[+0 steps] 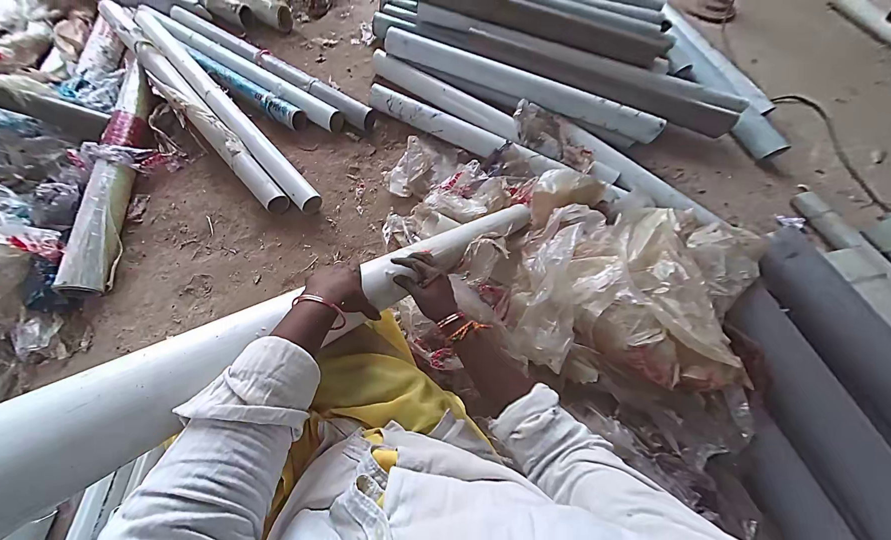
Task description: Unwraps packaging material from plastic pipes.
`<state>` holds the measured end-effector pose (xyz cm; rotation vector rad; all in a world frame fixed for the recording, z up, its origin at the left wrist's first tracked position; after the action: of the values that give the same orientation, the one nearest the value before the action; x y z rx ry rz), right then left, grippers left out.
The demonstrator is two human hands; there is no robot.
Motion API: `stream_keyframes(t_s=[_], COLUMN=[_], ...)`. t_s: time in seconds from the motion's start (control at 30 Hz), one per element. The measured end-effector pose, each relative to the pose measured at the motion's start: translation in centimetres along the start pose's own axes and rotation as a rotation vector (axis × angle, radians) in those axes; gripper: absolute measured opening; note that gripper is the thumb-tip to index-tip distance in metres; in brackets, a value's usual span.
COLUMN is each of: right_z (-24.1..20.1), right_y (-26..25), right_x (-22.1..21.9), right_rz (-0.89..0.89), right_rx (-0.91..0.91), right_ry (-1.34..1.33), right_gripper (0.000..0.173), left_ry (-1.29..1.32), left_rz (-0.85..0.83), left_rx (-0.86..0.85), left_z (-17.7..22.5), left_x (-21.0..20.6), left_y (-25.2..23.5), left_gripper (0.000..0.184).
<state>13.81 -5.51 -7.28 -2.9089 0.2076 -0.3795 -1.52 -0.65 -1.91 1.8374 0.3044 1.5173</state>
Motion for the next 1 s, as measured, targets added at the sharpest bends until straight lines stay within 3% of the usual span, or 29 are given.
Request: stream_keyframes(t_s=[0.1,0.23,0.3,0.37,0.4,0.43,0.5,0.6,0.7,0.83,1.0], right_z=[0.3,2.2,3.2,7.3,9.7,11.3,10.8,4.9,1.3,0.4,1.8], right_y=[-1.6,1.1,4.3,9.6,12.0,13.3,11.9,6.6,0.9,-1.5,-0.8], right_x=[-1.5,-1.1,-0.7,-1.0,-0.6,0.3,2.3,2.8,1.0,-2.2,-2.8], right_rz=[-0.078,-0.237,-0.55,-0.894,-0.939,-0.861,-0.48,-0.102,-0.134,-0.287,-0.127], right_rx=[-0.042,-0.151,-0.207,-0.465,-0.613,-0.712,-0.744,-0.68,-0.602,-0.627,-0.524], right_ry=[-0.026,-0.267,0.056,0.488,0.577,0.565,0.342,0.083,0.038,0.219,-0.14], right_gripper=[0.008,0.015,0.02,0.031,0.034,0.035,0.037,0.046,0.047,0.052,0.029], left_ry=[0.003,0.075,0.112,0.137,0.137,0.138,0.159,0.136,0.089,0.045,0.074], left_rz=[-0.004,-0.043,-0.059,-0.07,-0.07,-0.066,-0.068,-0.088,-0.049,-0.06,-0.045], left_rx=[0.006,-0.053,-0.07,-0.07,-0.072,-0.08,-0.085,-0.077,-0.036,0.005,-0.05], left_z=[-0.5,-1.6,-2.4,-3.5,-3.8,-3.8,-3.4,-2.4,-1.8,-1.5,-1.8], left_x=[0.1,0.2,0.2,-0.3,-0.4,-0.4,0.1,-0.2,0.4,0.2,0.2], left_y=[0.0,-0.9,-1.7,-3.0,-3.5,-3.8,-3.6,-2.5,-1.6,-0.8,-1.5], left_gripper=[0.094,0.084,0.079,0.085,0.086,0.084,0.079,0.079,0.082,0.086,0.084])
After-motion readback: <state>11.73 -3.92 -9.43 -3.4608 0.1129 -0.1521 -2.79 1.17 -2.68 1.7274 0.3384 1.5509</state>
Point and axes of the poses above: each hand's wrist, its own y-axis away from the middle knuckle, its own x-axis out of the back of the hand, z = x × y, the point moved 5 cm from there along -y, towards the middle knuckle, and after that the axes turned 11 degrees about -y, right-handed, at the moved point
